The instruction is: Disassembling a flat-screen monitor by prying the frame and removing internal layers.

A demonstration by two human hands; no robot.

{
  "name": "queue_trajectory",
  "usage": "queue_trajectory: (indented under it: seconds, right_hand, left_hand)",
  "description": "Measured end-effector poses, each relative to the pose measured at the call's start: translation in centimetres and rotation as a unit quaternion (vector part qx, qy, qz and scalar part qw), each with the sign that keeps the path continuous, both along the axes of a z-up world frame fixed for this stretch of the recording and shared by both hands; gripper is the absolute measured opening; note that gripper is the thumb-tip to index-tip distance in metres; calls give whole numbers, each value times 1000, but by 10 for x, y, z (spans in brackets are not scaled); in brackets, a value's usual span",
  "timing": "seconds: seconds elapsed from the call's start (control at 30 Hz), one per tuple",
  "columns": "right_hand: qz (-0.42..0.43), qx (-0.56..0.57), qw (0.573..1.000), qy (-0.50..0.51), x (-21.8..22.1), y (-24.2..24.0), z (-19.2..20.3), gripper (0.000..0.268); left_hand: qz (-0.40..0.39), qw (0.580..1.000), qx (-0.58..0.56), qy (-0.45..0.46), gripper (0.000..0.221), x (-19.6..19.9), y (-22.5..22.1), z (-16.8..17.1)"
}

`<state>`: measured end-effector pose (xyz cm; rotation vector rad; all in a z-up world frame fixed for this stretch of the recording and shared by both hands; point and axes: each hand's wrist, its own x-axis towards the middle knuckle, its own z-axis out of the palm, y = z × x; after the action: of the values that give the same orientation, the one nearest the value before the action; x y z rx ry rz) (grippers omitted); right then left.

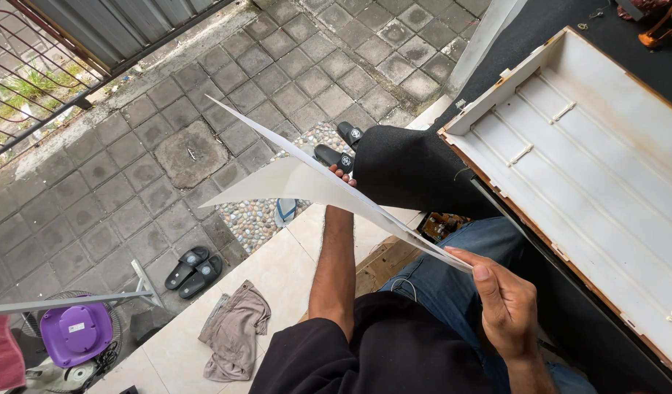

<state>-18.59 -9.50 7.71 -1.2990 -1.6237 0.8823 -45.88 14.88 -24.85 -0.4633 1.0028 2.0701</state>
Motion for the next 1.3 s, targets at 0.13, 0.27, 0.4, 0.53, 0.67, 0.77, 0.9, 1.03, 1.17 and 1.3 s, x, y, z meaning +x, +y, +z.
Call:
queue_trajectory:
  seconds: [0.13,0.27,0.4,0.53,0.67,0.77,0.9,1.03,1.17,1.3]
  right_hand:
    - [-26,-2,999,-27,6,2,3,43]
    - [-52,-8,998,-42,17,4,2,45]
    - [-70,-38,995,-60,20,9,5,53]
    - [2,-43,998,-47,17,16,11,82]
    - [84,-100,971,-199,-1,27,28,69]
    - [114,-215,949,-202,-7,42,7,84]
    - [103,-255,958,-73,-11,56,-71,37]
    - [24,-214,976,44,-14,57,-58,17]
    - [-8,-152,986,61,7,47,-2,13]
    - [-32,-145,987,54,44,23,48,14]
  left_hand:
    - [3,1000,-7,3,43,-2,5,18]
    - [-1,1000,-29,7,42,-8,6,30]
    - [-17,999,-49,14,40,-21,7,42]
    - [-74,995,-59,17,39,-36,2,44]
    - [-129,985,-90,76,34,-53,-4,62]
    - [-174,960,-123,181,33,-96,-4,29]
    - [-219,909,-183,305,30,-115,7,9]
    - [-253,920,-121,274,28,-62,-7,96]
    - [-315,906,-26,282,20,-29,-4,142]
    - [-403,863,92,291,17,8,-10,202]
